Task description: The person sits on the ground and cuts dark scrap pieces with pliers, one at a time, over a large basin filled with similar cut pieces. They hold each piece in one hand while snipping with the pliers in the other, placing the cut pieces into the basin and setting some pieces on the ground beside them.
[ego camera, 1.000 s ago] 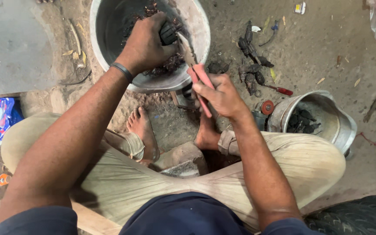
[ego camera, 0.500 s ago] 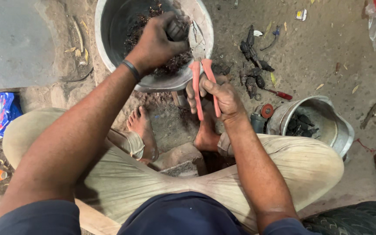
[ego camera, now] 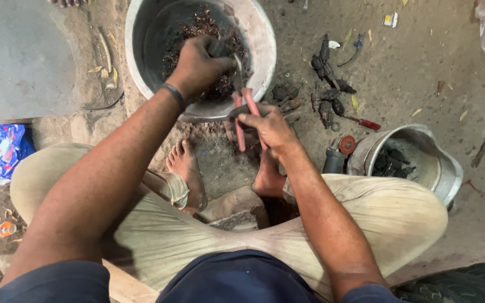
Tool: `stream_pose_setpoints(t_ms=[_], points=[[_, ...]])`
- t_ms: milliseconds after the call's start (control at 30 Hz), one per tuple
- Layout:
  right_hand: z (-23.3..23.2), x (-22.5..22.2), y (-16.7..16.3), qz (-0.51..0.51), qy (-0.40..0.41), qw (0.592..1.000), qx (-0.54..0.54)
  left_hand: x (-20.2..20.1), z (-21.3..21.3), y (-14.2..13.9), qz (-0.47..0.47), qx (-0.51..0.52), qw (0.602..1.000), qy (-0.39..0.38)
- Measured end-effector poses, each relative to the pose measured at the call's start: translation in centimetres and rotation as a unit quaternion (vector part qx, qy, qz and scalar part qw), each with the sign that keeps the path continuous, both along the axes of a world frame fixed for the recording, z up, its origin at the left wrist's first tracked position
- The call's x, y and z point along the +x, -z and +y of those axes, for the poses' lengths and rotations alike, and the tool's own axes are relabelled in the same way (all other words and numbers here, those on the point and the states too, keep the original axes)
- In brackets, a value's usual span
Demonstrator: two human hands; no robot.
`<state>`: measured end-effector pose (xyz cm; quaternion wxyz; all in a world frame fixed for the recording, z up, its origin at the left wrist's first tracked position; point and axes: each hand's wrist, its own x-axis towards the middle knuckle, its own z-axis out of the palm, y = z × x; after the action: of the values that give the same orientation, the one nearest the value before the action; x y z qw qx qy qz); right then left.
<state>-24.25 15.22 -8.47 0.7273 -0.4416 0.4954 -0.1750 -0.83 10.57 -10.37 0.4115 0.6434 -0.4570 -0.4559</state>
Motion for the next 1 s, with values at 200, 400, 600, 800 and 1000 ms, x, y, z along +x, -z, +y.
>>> stream_pose_setpoints(t_ms=[200, 400, 600, 800, 1000], points=[[0.3, 0.3, -0.5, 0.029, -0.084, 0.996, 0.008, 1.3, -0.1, 0.5, -0.058, -0.021, 0.996, -0.068], [-0.1, 0.8, -2.2, 0.186, -0.078, 0.97, -0.138, 2.4, -0.5, -1.2, -0.084, -0.103, 0.99, -0.053], [-1.1, -0.6, -3.0, 0.147, -0.097, 0.878, -0.445, 2.0, -0.5, -2.5, -0.045, -0.194, 0.98, 0.01], [-1.3, -1.2, -3.2, 0.183, -0.111, 0.87, -0.444, 1.6, -0.1, -2.2, -0.084, -0.195, 0.976, 0.043], [-0.9, -1.1, -4.4, 0.203, -0.122, 0.831, -0.503, 0.8, 0.6, -2.4, -0.18, -0.217, 0.958, 0.054]])
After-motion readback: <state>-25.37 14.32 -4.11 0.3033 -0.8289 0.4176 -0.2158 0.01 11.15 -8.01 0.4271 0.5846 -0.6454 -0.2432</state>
